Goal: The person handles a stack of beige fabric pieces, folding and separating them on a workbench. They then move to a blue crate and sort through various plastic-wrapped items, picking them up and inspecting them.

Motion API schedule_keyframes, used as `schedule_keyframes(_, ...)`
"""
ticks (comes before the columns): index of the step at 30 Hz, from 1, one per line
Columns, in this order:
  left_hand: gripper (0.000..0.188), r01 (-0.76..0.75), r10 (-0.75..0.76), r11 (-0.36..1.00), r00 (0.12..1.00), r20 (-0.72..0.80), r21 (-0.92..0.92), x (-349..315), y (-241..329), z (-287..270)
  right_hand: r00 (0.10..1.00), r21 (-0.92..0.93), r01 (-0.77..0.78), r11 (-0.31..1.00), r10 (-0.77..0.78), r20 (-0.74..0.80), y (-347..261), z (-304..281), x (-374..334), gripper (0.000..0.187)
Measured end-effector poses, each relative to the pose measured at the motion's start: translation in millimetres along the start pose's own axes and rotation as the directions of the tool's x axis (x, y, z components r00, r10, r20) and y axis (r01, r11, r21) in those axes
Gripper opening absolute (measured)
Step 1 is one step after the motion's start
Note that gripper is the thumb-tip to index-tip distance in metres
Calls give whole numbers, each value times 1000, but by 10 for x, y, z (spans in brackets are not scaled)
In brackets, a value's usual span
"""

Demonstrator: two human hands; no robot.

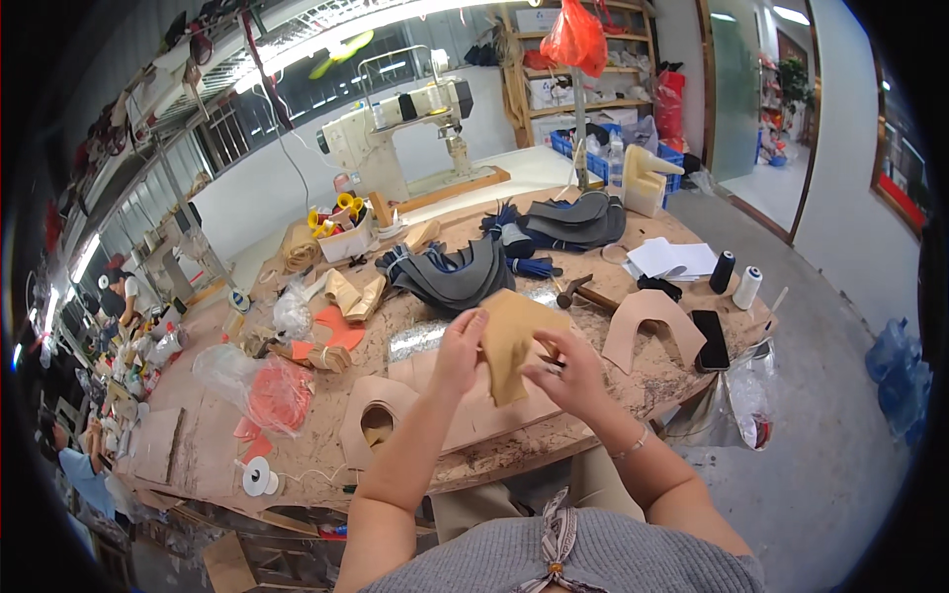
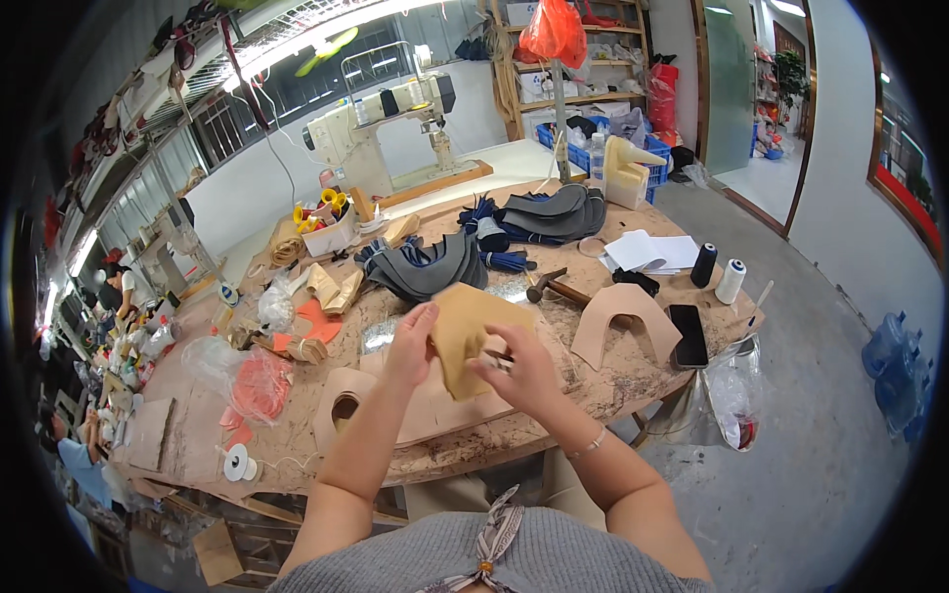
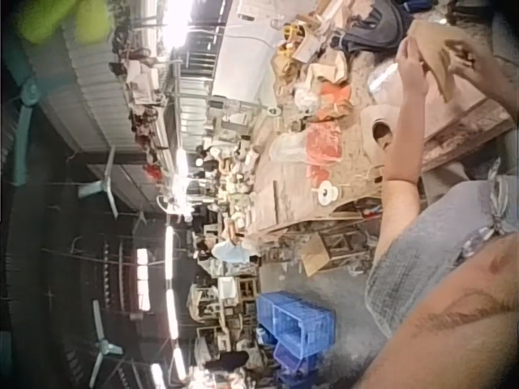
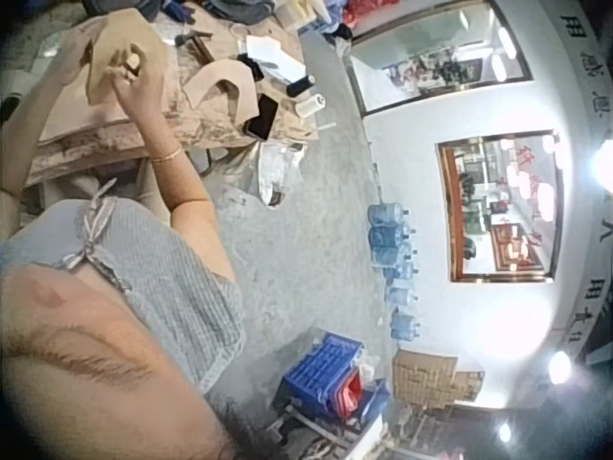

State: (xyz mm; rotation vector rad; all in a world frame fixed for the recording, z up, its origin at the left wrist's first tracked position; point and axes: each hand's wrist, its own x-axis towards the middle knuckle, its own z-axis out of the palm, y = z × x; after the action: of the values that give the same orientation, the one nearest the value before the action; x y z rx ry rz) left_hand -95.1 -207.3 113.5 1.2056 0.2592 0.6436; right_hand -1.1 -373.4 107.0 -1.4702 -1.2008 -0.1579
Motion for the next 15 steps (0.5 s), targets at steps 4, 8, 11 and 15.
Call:
schedule_keyframes(4,35,-97,88,993,987,138,61,-294,78,242,999,199,-40,979,37,17,-77,127,172,34)
schedule_keyframes(8,35,-249,192,894,964,186,372,-316,119,253,920,478,-381,791,275,278,128,-15,196,29)
schedule_keyframes(11,42,-315,248,852,946,207,419,-367,71,341,871,602,-491,630,363,331,161,-31,182,25)
schedule_keyframes(15,49,-487,435,695,870,231,528,-455,-29,527,836,639,-542,546,426,346,138,-63,92,33)
